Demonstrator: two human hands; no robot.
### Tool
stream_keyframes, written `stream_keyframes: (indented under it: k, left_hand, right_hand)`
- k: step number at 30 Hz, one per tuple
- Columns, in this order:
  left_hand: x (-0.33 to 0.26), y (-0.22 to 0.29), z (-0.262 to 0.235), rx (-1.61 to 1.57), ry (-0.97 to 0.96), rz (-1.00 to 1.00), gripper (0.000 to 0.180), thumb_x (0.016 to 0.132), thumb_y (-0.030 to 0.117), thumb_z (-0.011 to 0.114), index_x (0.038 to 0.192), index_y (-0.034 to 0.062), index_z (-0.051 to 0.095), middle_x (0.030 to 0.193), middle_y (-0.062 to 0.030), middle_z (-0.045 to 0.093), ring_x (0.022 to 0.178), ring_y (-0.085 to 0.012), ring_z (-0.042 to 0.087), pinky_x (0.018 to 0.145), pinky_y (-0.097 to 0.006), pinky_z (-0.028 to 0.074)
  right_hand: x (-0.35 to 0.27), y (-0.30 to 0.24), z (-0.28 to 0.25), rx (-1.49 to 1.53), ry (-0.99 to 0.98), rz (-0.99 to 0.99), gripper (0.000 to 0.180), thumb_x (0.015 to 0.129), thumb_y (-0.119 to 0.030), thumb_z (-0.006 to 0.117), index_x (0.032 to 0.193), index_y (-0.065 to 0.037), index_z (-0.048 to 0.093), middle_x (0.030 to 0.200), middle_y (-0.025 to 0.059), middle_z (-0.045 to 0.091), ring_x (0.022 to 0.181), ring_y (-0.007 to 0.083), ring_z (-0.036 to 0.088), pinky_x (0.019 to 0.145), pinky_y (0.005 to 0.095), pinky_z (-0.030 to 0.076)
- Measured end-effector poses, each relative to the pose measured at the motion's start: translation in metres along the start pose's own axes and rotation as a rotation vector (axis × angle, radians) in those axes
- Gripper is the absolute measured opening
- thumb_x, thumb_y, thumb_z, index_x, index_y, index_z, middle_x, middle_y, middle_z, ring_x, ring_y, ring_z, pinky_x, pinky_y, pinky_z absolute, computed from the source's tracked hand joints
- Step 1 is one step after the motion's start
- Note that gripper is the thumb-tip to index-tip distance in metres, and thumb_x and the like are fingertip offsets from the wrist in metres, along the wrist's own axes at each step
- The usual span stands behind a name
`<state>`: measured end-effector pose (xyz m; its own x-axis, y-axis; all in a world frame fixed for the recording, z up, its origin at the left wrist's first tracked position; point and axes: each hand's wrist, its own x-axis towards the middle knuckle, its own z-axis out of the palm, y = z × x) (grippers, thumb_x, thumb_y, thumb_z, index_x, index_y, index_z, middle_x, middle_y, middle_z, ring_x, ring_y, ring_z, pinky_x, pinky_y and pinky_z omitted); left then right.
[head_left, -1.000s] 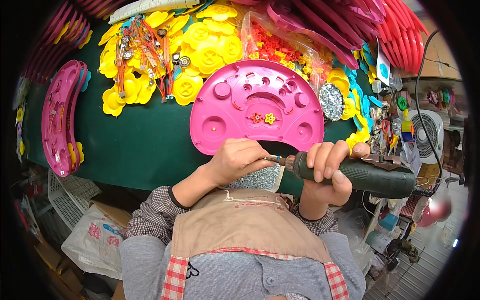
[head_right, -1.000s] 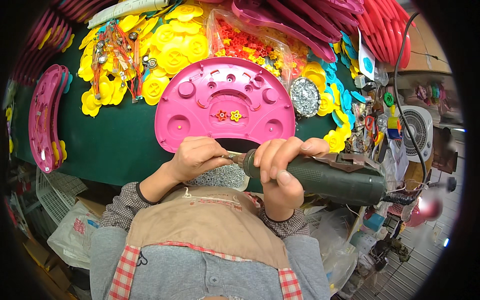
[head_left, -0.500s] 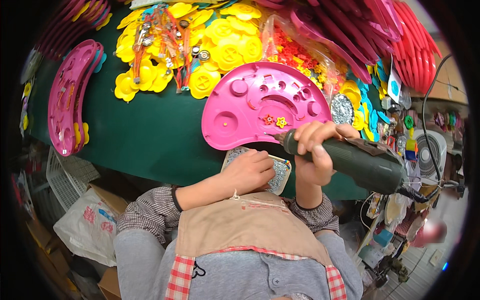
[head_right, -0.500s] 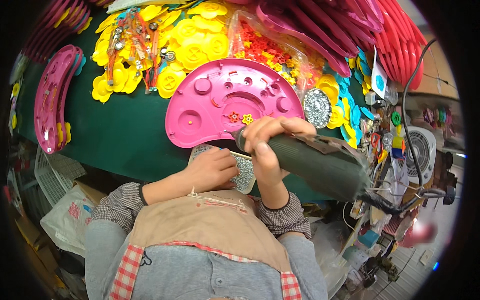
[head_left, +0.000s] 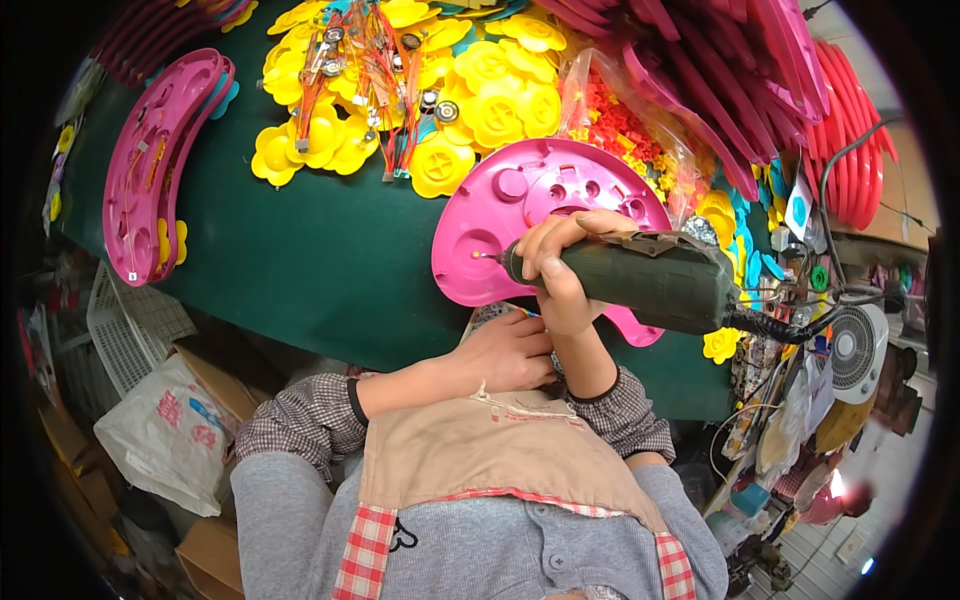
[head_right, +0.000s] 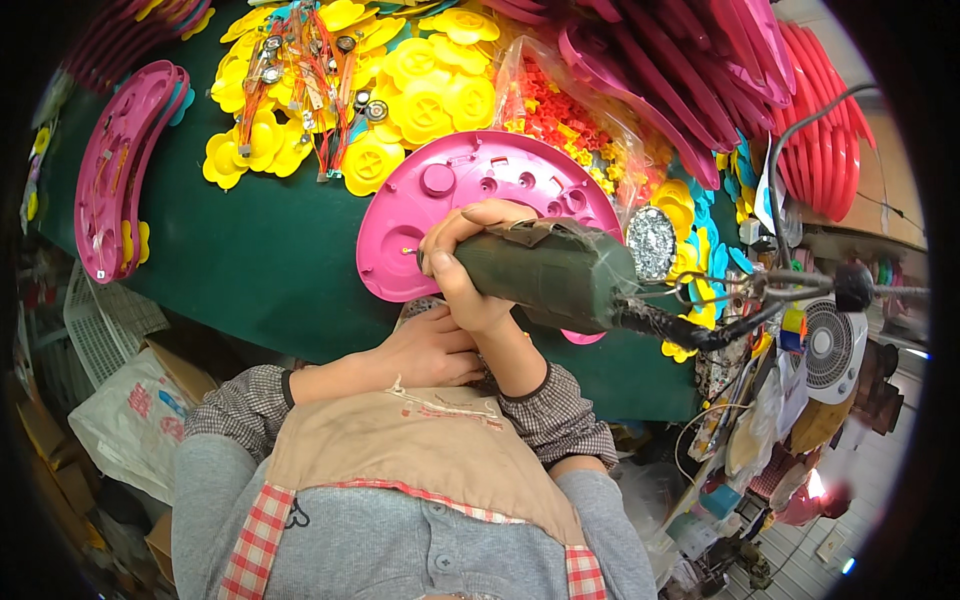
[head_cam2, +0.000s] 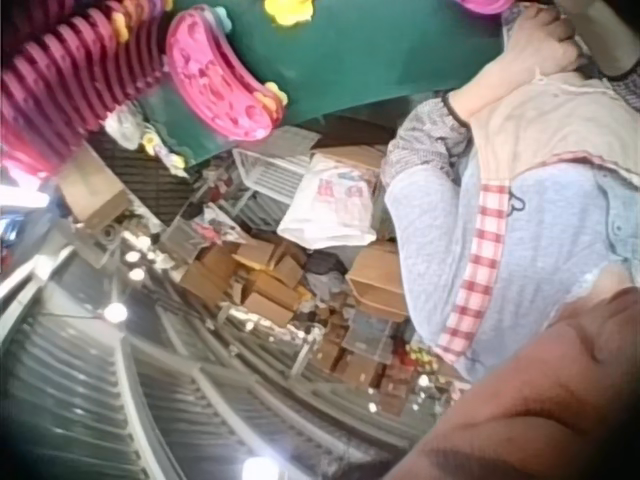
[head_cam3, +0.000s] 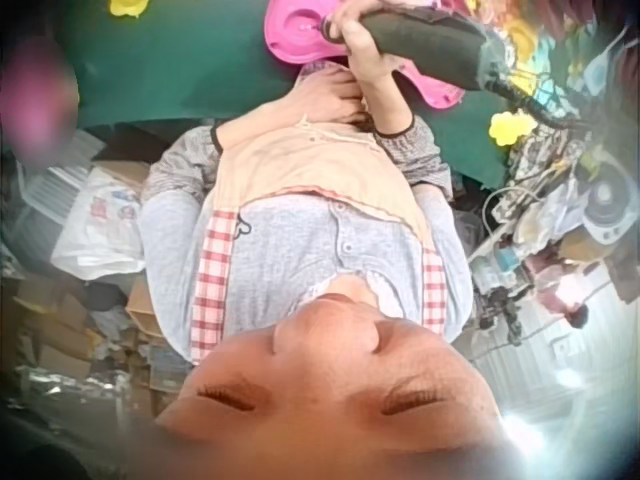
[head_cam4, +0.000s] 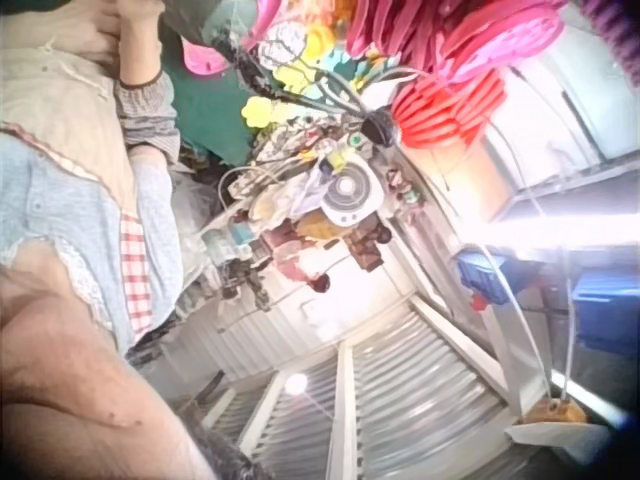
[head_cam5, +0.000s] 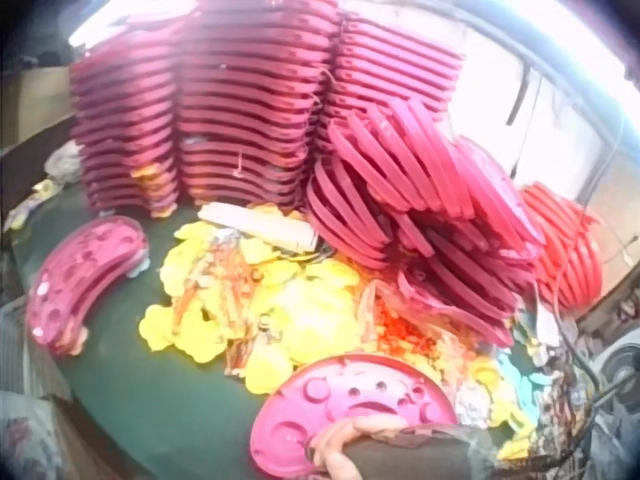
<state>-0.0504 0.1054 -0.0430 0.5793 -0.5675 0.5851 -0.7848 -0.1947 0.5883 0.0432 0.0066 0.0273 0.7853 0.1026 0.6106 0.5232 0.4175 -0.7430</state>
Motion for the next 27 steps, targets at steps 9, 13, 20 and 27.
stream_keyframes:
  k: [9, 13, 20, 27]
  left_hand:
    - [0.001, 0.010, -0.065, -0.069, 0.139, -0.160, 0.026, 0.076, 0.022, 0.090, 0.081, 0.0108, 0.067, 0.084, -0.0057, 0.061, 0.078, -0.0294, 0.060, 0.066, -0.044, 0.047]
    - [-0.005, 0.002, -0.099, 0.080, 0.259, -0.381, 0.025, 0.072, 0.012, 0.091, 0.083, 0.0074, 0.069, 0.083, -0.0064, 0.062, 0.077, -0.0298, 0.058, 0.068, -0.041, 0.043]
    - [0.000, -0.016, -0.105, 0.189, 0.245, -0.357, 0.021, 0.075, 0.012, 0.089, 0.090, 0.0086, 0.075, 0.083, -0.0027, 0.064, 0.080, -0.0247, 0.060, 0.072, -0.039, 0.043]
    - [0.019, -0.015, -0.106, 0.135, 0.201, -0.150, 0.028, 0.069, 0.012, 0.089, 0.093, 0.0100, 0.075, 0.082, -0.0007, 0.063, 0.078, -0.0224, 0.060, 0.073, -0.037, 0.042]
  right_hand:
    - [-0.005, 0.014, 0.008, -0.065, -0.059, 0.117, 0.044, 0.091, 0.006, 0.065, 0.126, -0.010, 0.043, 0.080, 0.0090, 0.058, 0.062, 0.0197, 0.058, 0.066, 0.0405, 0.056]
    - [-0.009, 0.016, 0.006, -0.075, -0.207, 0.117, 0.045, 0.092, 0.005, 0.066, 0.127, -0.010, 0.043, 0.079, 0.0089, 0.059, 0.063, 0.0204, 0.059, 0.065, 0.0405, 0.057]
    - [0.014, -0.036, 0.005, 0.150, -0.044, 0.135, 0.056, 0.092, 0.006, 0.068, 0.138, -0.010, 0.042, 0.078, 0.0074, 0.060, 0.063, 0.0197, 0.061, 0.065, 0.0397, 0.056]
    - [0.011, -0.083, 0.008, 0.173, 0.029, 0.213, 0.051, 0.096, -0.013, 0.074, 0.131, -0.012, 0.037, 0.076, 0.0069, 0.060, 0.063, 0.0200, 0.062, 0.069, 0.0412, 0.056]
